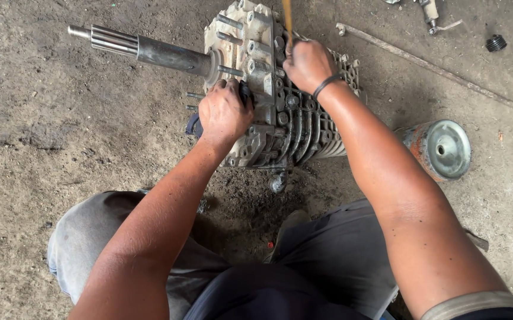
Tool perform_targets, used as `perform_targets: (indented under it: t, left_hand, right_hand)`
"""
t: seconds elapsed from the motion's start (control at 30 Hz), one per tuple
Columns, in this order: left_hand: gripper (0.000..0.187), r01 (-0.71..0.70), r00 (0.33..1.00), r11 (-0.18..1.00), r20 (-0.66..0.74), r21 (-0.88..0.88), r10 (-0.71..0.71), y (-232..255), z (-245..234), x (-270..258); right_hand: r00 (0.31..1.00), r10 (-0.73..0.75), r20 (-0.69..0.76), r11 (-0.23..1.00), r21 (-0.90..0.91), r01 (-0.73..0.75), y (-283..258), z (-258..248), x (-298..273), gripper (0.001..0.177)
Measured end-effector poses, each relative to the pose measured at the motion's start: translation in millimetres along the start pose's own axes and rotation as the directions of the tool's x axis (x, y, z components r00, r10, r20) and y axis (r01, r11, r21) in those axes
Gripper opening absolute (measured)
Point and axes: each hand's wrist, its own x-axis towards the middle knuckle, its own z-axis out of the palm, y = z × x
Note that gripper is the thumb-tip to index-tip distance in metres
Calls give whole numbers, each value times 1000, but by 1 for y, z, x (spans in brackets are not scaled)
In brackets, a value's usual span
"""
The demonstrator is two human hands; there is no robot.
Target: The person is cleaning a disassembled engine block using a scraper and a cloth. They repeatedly scrape and wipe the surface to remove grime and debris.
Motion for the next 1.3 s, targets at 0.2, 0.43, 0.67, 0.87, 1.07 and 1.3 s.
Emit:
perform_targets:
  t: [0.2, 0.43, 0.67, 0.87, 1.07, 1.3]
  left_hand:
    - [40, 39, 994, 999, 104, 16, -41, -1, 1, 2]
    - [42, -5, 997, 998, 81, 59, 0, -1, 1, 3]
    - [39, 6, 991, 998, 130, 60, -14, -2, 2, 1]
    - [37, -22, 997, 999, 74, 38, 19, -8, 10, 2]
    - [39, -24, 996, 999, 93, 41, 20, -4, 4, 1]
    - [39, 9, 996, 1000, 86, -14, -8, 0, -4, 0]
  right_hand:
    - [990, -2, 143, 974, -225, 35, -11, -2, 16, 11]
    - [950, 120, 288, 954, -298, -30, -31, -9, 19, 13]
    - [890, 197, 412, 975, -176, -134, -58, -25, 23, 17]
    - [878, 207, 432, 971, 21, -239, -30, -45, 47, 20]
    - [942, 83, 325, 996, 14, -93, -23, -31, 29, 18]
    - [959, -17, 284, 929, -349, 120, -36, -14, 25, 14]
